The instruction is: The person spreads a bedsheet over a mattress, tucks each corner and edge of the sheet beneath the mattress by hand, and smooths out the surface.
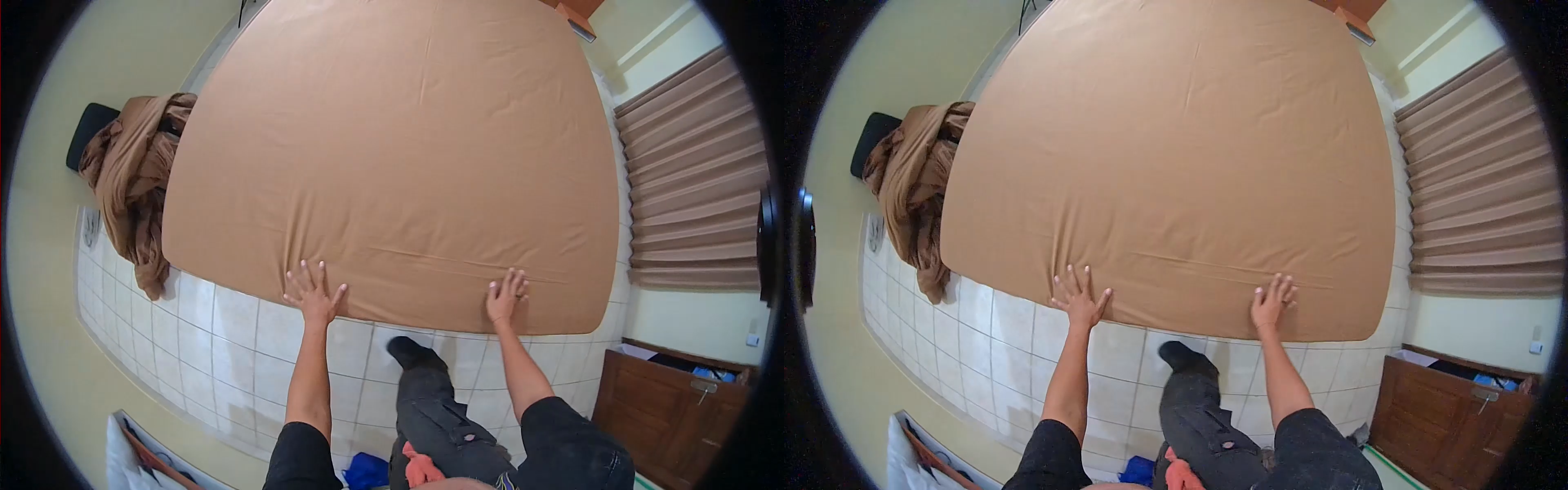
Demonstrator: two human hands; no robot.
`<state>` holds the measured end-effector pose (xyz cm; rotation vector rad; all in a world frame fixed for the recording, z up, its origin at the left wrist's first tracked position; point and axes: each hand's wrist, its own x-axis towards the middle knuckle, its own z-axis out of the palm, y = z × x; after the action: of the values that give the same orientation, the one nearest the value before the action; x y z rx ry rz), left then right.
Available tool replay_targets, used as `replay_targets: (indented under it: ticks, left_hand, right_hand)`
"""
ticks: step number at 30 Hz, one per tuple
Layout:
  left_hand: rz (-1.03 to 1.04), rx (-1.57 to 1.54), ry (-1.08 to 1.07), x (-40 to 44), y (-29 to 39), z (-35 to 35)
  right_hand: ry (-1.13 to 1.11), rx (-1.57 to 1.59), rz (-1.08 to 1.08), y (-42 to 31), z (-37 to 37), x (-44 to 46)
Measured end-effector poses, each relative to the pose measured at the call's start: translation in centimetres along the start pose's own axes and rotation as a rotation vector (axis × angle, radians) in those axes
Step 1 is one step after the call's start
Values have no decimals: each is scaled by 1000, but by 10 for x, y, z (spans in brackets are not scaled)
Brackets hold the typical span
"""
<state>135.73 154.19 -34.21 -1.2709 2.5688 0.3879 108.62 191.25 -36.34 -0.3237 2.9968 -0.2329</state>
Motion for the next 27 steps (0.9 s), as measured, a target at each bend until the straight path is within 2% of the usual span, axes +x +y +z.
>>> replay_targets:
  ticks: [1, 2, 4, 6, 8, 9, 12, 14, 16, 17, 18, 20, 22, 23, 24, 26, 27]
  left_hand:
    - [-81, -11, -12, 9, -18, -4]
    - [-164, -21, -27, 16, -38, -7]
    - [-215, -41, -87, 28, -74, -21]
    - [-252, -68, -118, 51, -103, -43]
    - [-393, -88, -238, 70, -142, -64]
    - [-383, -79, -220, 90, -164, -76]
    - [-489, -121, -298, 108, -231, -81]
    - [-494, -145, -181, 126, -263, -84]
    - [-527, -138, -201, 142, -312, -80]
    - [-526, -127, -137, 155, -340, -81]
    - [-518, -118, -72, 165, -363, -80]
    - [-515, -148, -52, 183, -394, -93]
    - [-599, -278, -26, 205, -430, -110]
    - [-348, -8, 311, 219, -475, -68]
    - [-338, -21, 313, 226, -499, -69]
    - [-498, -736, -8, 256, -545, -80]
    - [-406, -927, 155, 270, -550, -71]
  right_hand:
    - [-85, -44, 170, -7, -5, 11]
    - [-93, -35, 180, -17, -2, 18]
    - [-122, -105, 336, -47, 5, 30]
    - [-131, -81, 331, -100, 1, 39]
    - [-131, -170, 229, -172, 6, 41]
    - [-123, -150, 236, -213, 10, 52]
    - [-116, -202, 177, -304, 32, 49]
    - [-9, -189, 90, -355, 50, 60]
    - [7, -174, 28, -409, 65, 60]
    - [38, -145, -25, -443, 71, 56]
    - [39, -162, -19, -471, 74, 50]
    - [-68, -127, -179, -530, 68, 41]
    - [-85, -122, -242, -589, 78, 24]
    - [-112, -103, -310, -620, 85, 15]
    - [-99, -111, -305, -650, 91, 5]
    - [-155, -102, -335, -712, 102, -14]
    - [-165, -83, -345, -739, 108, -24]
